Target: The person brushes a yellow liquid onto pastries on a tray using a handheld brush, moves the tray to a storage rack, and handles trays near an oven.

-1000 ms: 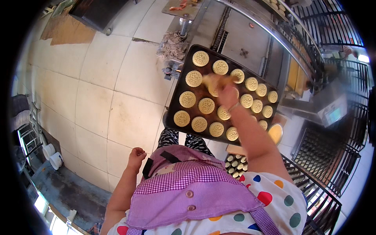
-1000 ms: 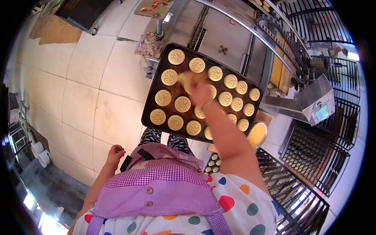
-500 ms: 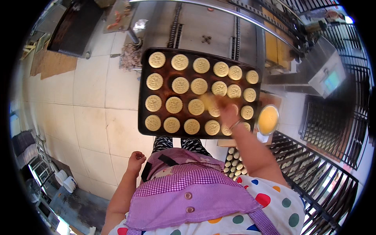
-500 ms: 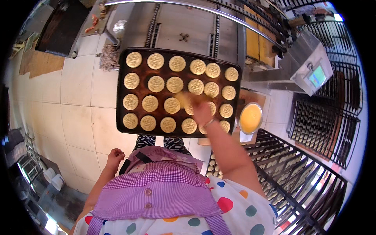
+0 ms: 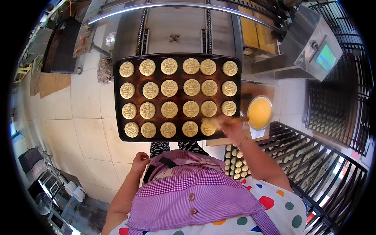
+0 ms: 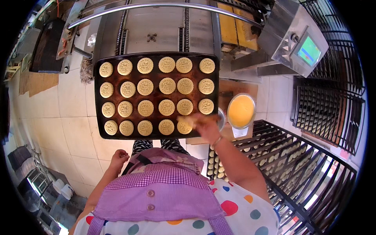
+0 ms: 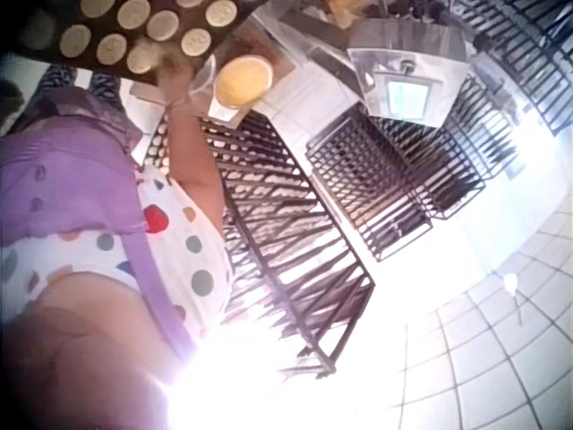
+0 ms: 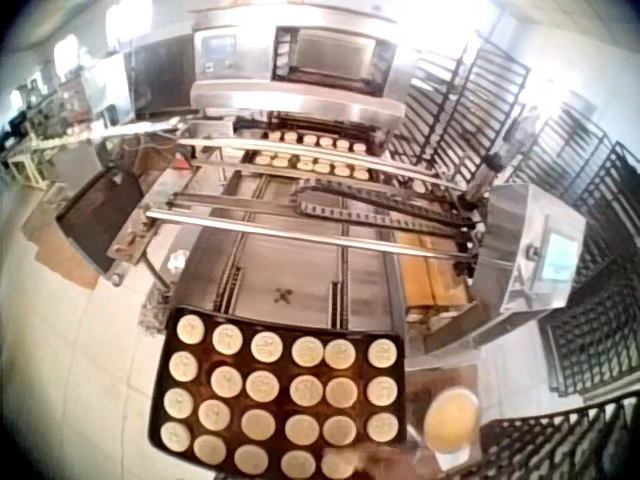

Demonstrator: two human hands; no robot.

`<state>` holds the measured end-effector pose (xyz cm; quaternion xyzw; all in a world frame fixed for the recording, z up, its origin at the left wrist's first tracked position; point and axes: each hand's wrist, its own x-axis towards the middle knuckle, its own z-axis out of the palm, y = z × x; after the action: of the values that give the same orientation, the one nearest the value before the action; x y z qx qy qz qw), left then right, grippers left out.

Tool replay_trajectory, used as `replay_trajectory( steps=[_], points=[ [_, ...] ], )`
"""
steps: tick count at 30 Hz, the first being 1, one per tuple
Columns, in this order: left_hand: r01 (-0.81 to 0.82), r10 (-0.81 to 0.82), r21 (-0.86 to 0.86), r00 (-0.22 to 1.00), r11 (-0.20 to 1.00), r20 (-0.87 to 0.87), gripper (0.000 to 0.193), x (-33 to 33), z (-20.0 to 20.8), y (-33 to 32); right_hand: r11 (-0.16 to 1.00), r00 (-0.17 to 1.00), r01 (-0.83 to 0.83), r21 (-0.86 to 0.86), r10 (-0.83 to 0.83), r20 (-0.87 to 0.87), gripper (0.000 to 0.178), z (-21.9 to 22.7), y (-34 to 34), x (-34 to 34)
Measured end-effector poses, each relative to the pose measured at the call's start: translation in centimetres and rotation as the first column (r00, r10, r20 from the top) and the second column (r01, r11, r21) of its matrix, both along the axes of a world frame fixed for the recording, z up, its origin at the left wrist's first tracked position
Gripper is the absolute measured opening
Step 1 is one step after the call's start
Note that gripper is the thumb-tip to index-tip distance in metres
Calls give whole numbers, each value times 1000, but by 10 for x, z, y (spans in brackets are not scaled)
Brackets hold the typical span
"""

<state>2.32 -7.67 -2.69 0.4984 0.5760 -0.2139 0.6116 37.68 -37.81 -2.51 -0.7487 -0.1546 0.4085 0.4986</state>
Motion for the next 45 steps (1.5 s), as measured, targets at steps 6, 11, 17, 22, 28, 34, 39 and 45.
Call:
replay_trajectory(
  steps=[6, 11, 17, 22, 28, 34, 39, 45],
  points=[
    [0, 0, 16, 1000, 1000, 20, 33, 13, 7, -9, 858, 789, 362, -365, -73, 611, 36, -5, 53, 193],
    [46, -47, 6, 998, 999, 35, 34, 11, 13, -7, 848, 767, 400, -349, -101, 634, 39, -19, 47, 214],
    [131, -130, -26, 991, 991, 39, 33, -5, 9, 11, 812, 866, 482, -329, -387, 316, 29, 31, -27, 25],
    [274, -272, -17, 960, 962, 70, 33, -16, 1, 40, 805, 768, 593, 33, -578, 276, 27, 17, -55, -82],
    [343, -344, 29, 931, 939, 125, 35, -27, 12, 78, 907, 912, 316, 279, -371, 175, 24, -2, 115, -165],
    [379, -387, 99, 919, 920, 82, 35, -65, 14, 116, 951, 929, 306, -35, -291, 228, 34, -13, 159, -195],
    [328, -331, 99, 944, 939, 10, 33, -75, 6, 136, 607, 556, 793, -48, -689, 465, 27, -55, -7, -106],
    [141, -152, 205, 988, 969, 40, 32, -46, -17, 144, 577, 456, 795, 190, -773, 440, 30, -26, -6, -93]
  ],
)
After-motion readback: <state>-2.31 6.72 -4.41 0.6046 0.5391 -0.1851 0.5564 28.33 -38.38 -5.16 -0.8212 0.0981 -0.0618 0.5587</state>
